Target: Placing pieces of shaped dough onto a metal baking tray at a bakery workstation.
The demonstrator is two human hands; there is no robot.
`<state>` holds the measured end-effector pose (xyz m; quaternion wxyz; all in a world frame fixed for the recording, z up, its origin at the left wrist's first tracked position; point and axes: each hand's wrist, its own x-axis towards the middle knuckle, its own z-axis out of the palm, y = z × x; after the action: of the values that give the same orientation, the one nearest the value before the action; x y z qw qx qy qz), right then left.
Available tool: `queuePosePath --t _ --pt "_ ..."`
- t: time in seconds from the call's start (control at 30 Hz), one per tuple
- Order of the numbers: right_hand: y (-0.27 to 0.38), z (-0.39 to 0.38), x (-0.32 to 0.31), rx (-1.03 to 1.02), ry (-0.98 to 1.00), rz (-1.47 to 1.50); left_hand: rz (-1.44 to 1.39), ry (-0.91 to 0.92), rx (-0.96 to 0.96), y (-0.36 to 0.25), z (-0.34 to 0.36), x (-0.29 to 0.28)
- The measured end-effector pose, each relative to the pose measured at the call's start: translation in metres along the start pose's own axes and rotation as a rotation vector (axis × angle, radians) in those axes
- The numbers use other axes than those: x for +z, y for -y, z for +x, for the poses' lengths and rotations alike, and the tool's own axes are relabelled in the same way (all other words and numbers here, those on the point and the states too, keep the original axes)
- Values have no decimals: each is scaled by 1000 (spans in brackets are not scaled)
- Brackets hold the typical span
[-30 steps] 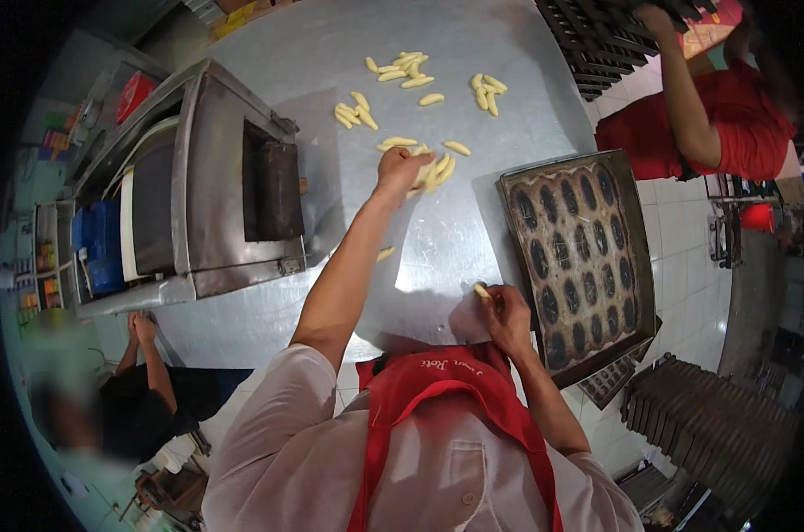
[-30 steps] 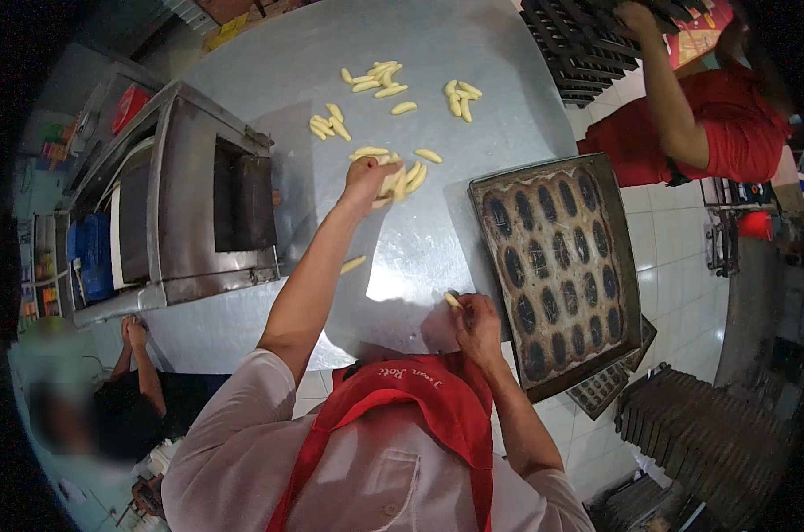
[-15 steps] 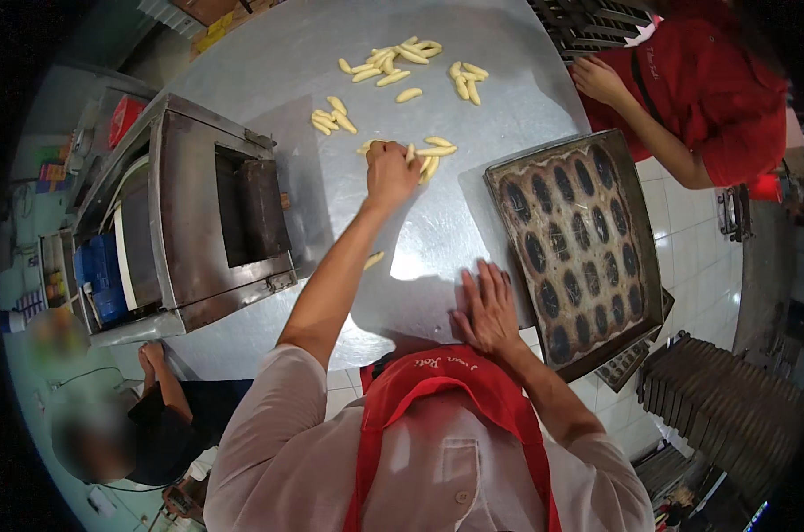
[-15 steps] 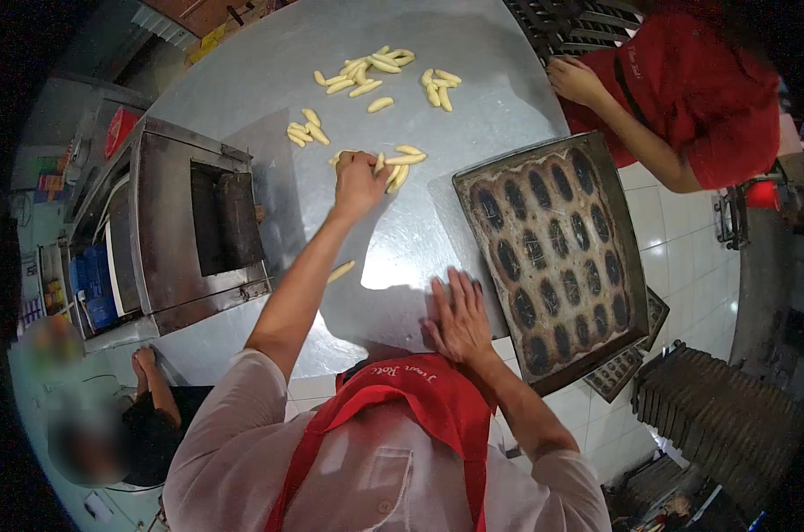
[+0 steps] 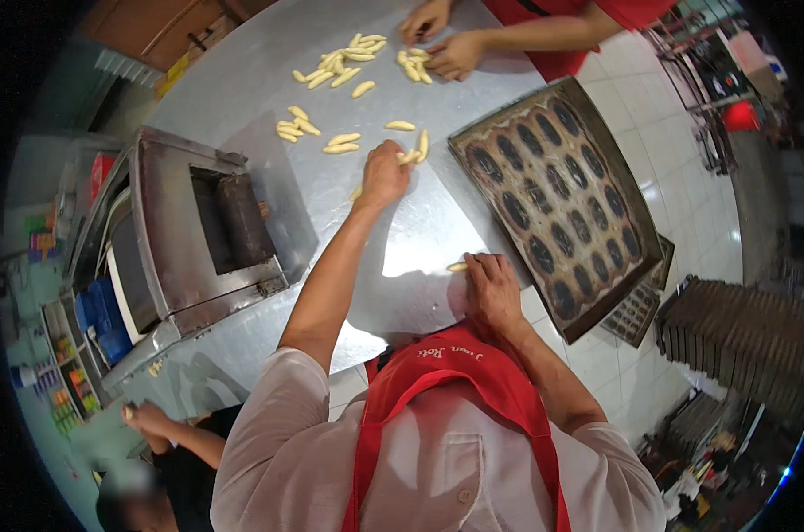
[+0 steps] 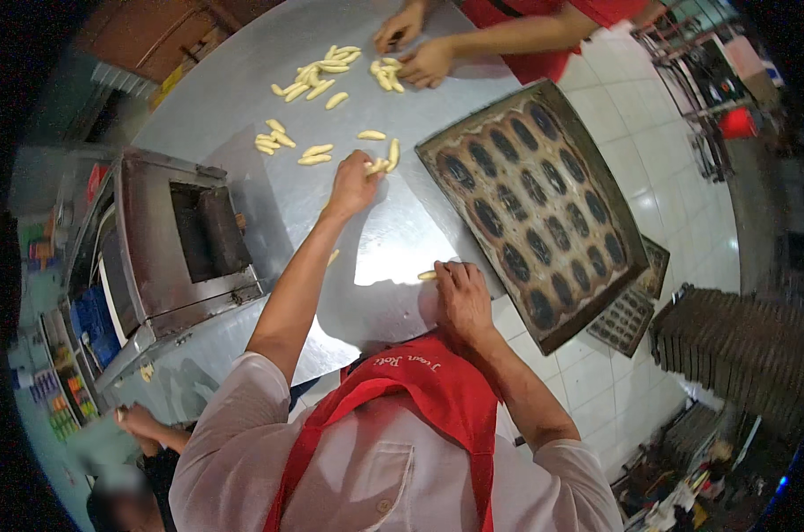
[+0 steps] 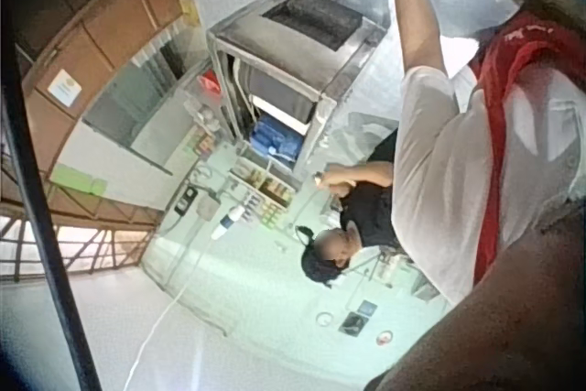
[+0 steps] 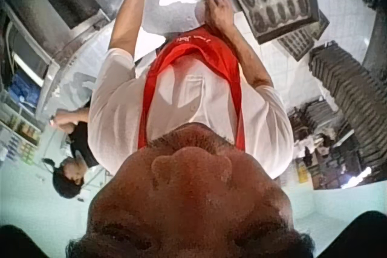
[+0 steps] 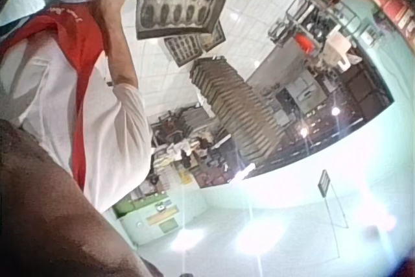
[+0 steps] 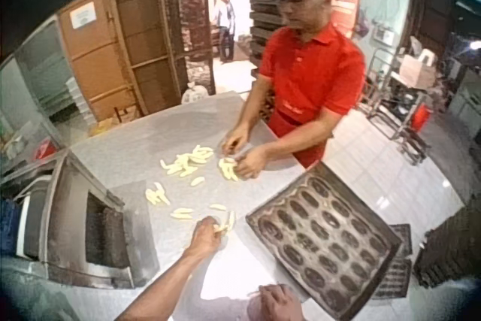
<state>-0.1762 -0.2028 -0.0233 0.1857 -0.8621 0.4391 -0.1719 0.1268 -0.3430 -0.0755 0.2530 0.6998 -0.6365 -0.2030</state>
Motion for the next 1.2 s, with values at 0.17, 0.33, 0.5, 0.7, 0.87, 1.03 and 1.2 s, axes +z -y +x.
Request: queuePosePath --t 0.17,0.33,0.5,0.7,0.87,1.03,1.2 --pt "7 -10 -28 160 -124 177 -697 197 -516 -31 -38 -25" --pt "-16 -55 -97 518 -179 372 -280 -1 -292 -42 -114 -16" --pt "-88 -117 -104 496 -492 257 -827 8 -527 -67 -145 -7" --pt "-33 -55 -82 185 -284 285 -1285 78 -541 -126 -182 28" --pt "23 10 -37 499 206 751 -999 -39 -519 -133 -214 21" --pt "3 -25 0 -4 221 115 -915 -214 -665 -41 -266 -18" --pt "8 37 35 -174 127 -100 -114 -229 -561 -3 -216 -88"
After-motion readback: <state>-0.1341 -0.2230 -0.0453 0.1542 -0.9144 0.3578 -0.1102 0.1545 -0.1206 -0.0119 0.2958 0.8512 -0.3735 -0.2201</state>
